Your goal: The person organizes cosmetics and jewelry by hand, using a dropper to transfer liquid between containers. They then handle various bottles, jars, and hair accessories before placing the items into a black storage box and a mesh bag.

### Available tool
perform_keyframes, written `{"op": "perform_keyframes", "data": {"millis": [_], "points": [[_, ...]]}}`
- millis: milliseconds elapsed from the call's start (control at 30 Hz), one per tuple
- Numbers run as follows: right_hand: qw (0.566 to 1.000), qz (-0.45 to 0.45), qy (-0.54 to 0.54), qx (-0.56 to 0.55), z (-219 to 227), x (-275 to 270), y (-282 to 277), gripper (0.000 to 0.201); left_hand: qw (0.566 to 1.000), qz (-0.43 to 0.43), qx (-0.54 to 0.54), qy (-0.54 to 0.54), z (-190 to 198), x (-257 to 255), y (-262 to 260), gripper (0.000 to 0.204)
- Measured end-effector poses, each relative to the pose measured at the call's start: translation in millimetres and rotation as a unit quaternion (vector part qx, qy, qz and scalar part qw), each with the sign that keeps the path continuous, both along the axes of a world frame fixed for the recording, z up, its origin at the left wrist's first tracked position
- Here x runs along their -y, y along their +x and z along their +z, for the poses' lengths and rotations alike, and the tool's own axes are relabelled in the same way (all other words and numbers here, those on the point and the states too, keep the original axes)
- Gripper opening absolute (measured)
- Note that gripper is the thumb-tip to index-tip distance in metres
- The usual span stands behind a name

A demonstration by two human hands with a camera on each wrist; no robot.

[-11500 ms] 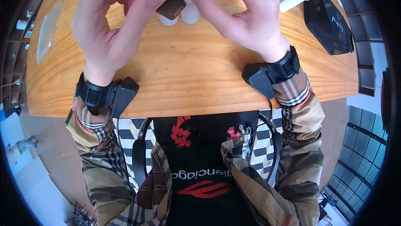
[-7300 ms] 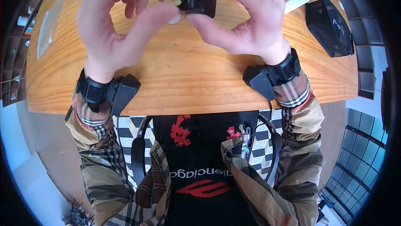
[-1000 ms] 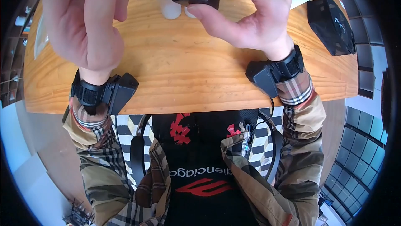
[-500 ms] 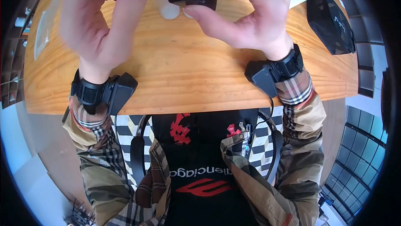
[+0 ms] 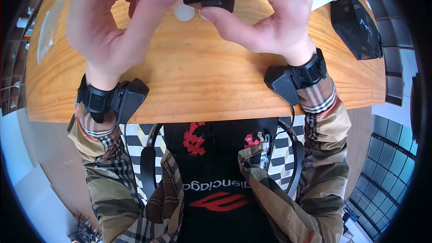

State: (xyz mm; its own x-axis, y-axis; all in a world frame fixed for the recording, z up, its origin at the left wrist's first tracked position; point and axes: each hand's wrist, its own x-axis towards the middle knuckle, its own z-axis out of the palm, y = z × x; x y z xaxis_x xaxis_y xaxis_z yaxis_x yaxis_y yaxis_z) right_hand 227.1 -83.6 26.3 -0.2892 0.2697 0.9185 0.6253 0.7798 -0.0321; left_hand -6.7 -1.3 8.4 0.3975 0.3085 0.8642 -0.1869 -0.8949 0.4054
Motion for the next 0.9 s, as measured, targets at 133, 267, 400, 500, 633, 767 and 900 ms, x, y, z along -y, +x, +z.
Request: {"op": "perform_keyframes", "data": {"millis": [133,267,400,500,633,767,900], "points": [[1.0,0.004,0.027,0.005,-12.1,-10.0,4.4,0.035,1.0,0.002,-0.004,-0.022,1.6,8.1,2.7,0.035],[1.0,-0.009,-0.004,0.001,-2.5,0.8,-0.8,0.036,0.986,-0.056,-0.051,0.147,17.6,-4.5,6.6,0.052],[0.999,0.012,0.029,-0.01,-7.8,-5.3,0.1,0.036,0.794,-0.33,0.49,-0.146,-6.7,24.2,77.5,0.054],[0.999,0.016,-0.007,-0.043,-6.6,-1.6,-1.1,0.035,0.989,0.11,-0.029,0.096,12.7,14.1,14.8,0.054],[0.999,0.022,0.017,-0.023,-8.4,-6.2,0.6,0.034,0.997,0.047,-0.026,0.061,4.8,1.1,11.1,0.055],[1.0,-0.008,-0.003,0.003,-2.8,-0.8,-0.1,0.034,1.0,0.025,0.017,0.011,-1.5,5.6,9.2,0.04],[1.0,0.002,0.026,-0.002,-8.9,-8.8,0.3,0.035,1.0,0.019,-0.003,-0.021,-2.8,2.7,0.9,0.042]]}}
